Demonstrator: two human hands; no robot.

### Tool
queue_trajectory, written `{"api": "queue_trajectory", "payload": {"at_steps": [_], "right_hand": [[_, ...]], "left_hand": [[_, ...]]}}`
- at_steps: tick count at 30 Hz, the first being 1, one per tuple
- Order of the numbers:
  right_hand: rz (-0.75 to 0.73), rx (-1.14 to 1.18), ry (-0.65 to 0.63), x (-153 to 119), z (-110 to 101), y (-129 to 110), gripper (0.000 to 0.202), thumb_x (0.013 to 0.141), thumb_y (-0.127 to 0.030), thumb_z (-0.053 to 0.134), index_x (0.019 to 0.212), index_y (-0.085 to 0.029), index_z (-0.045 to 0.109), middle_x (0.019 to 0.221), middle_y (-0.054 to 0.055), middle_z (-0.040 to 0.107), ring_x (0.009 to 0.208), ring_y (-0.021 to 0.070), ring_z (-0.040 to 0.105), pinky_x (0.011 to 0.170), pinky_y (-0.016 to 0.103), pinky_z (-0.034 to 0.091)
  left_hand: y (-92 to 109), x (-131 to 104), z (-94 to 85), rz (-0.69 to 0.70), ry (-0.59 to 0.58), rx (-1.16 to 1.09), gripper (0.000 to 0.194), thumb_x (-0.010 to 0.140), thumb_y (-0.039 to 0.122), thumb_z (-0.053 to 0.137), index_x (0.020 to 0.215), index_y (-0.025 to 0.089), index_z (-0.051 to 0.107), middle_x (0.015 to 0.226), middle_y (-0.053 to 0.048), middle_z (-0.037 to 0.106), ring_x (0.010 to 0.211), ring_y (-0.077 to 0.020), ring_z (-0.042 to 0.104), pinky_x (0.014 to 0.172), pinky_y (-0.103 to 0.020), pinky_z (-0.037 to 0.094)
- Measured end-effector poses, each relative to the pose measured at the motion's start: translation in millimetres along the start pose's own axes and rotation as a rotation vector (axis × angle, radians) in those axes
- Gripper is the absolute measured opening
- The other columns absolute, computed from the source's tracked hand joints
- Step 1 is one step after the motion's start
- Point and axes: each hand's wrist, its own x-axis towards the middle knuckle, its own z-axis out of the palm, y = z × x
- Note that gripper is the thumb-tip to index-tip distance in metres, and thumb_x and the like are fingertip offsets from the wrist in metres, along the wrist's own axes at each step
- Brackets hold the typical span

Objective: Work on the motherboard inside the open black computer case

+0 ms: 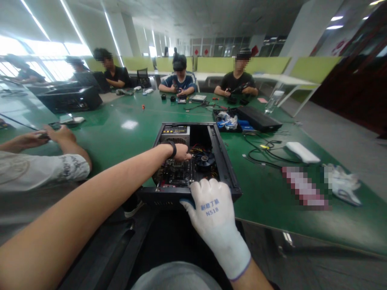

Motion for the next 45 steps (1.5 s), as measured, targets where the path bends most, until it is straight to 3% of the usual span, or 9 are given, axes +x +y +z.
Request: {"api": "queue_trajectory", "payload": {"at_steps": [3,8,12,16,22,26,31,39,45], "right_hand": [[0.017,-0.008,0.0,1.7,0.1,-0.9,0.027,0.084,-0.046,0.067,0.087,-0.022,0.056,0.085,0.005,0.059,0.08,0.0239,0.046,0.069,0.035,0.02],[-0.003,-0.046,0.03,23.7,9.2,6.8,0.029,0.087,-0.049,0.064,0.088,-0.021,0.055,0.085,0.005,0.059,0.082,0.0233,0.048,0.07,0.035,0.021],[-0.007,-0.107,0.033,68.2,26.6,22.6,0.036,0.09,-0.055,0.055,0.095,-0.019,0.056,0.091,0.008,0.063,0.087,0.0239,0.051,0.071,0.035,0.022],[0.01,-0.118,0.024,132.7,51.5,44.2,0.043,0.093,-0.057,0.048,0.105,-0.017,0.058,0.1,0.012,0.065,0.095,0.0249,0.054,0.074,0.035,0.027],[0.088,-0.129,-0.03,242.8,89.2,75.6,0.051,0.091,-0.06,0.051,0.113,-0.015,0.06,0.11,0.013,0.065,0.103,0.0255,0.058,0.087,0.039,0.042],[0.154,-0.134,-0.075,302.6,110.6,92.8,0.044,0.093,-0.049,0.057,0.123,-0.018,0.058,0.123,0.009,0.06,0.107,0.0209,0.06,0.092,0.045,0.05],[0.194,-0.131,-0.112,354.8,134.5,108.4,0.043,0.093,-0.045,0.059,0.126,-0.018,0.057,0.127,0.009,0.059,0.109,0.0214,0.06,0.092,0.045,0.052],[0.192,-0.139,-0.149,382.1,145.2,117.9,0.044,0.093,-0.045,0.059,0.128,-0.018,0.057,0.128,0.009,0.059,0.11,0.0218,0.06,0.093,0.045,0.051],[0.122,-0.156,-0.161,359.6,126.3,108.1,0.043,0.093,-0.045,0.059,0.127,-0.018,0.057,0.127,0.009,0.059,0.11,0.0218,0.06,0.093,0.046,0.051]], "left_hand": [[5.0,-16.5,-16.5,0.015,0.038,-0.062,0.052,0.094,0.046,0.039,0.114,0.012,0.072,0.118,-0.015,0.072,0.106,-0.0234,0.067,0.087,-0.025,0.048],[-1.2,-45.3,-39.6,0.079,0.18,-0.154,0.053,0.097,0.045,0.028,0.11,0.013,0.069,0.111,-0.012,0.072,0.094,-0.0215,0.067,0.08,-0.026,0.048],[-17.5,-66.2,-51.4,0.066,0.345,-0.24,0.052,0.1,0.047,0.023,0.101,0.017,0.065,0.099,-0.008,0.071,0.087,-0.0202,0.063,0.081,-0.028,0.046],[-32.8,-81.2,-54.8,0.009,0.534,-0.416,0.045,0.101,0.05,0.027,0.1,0.018,0.058,0.098,-0.008,0.069,0.087,-0.0202,0.061,0.081,-0.031,0.046],[-49.0,-88.4,-40.7,0.017,0.703,-0.635,0.034,0.098,0.05,0.04,0.094,0.018,0.05,0.089,-0.007,0.065,0.081,-0.0202,0.058,0.076,-0.034,0.044],[-58.1,-90.1,-22.3,0.044,0.677,-0.683,0.032,0.099,0.049,0.039,0.091,0.019,0.048,0.085,-0.005,0.062,0.077,-0.0184,0.056,0.073,-0.033,0.043],[-70.9,-90.1,4.6,0.032,0.603,-0.736,0.029,0.099,0.046,0.038,0.09,0.02,0.047,0.082,-0.003,0.06,0.074,-0.0174,0.054,0.072,-0.033,0.042],[-84.2,-82.4,33.5,0.013,0.537,-0.798,0.031,0.1,0.046,0.037,0.095,0.018,0.049,0.084,-0.003,0.059,0.076,-0.0175,0.053,0.073,-0.034,0.042],[-81.9,-93.4,23.9,0.023,0.566,-0.854,0.027,0.097,0.042,0.041,0.1,0.017,0.05,0.086,-0.004,0.057,0.077,-0.0172,0.052,0.074,-0.035,0.044]]}}
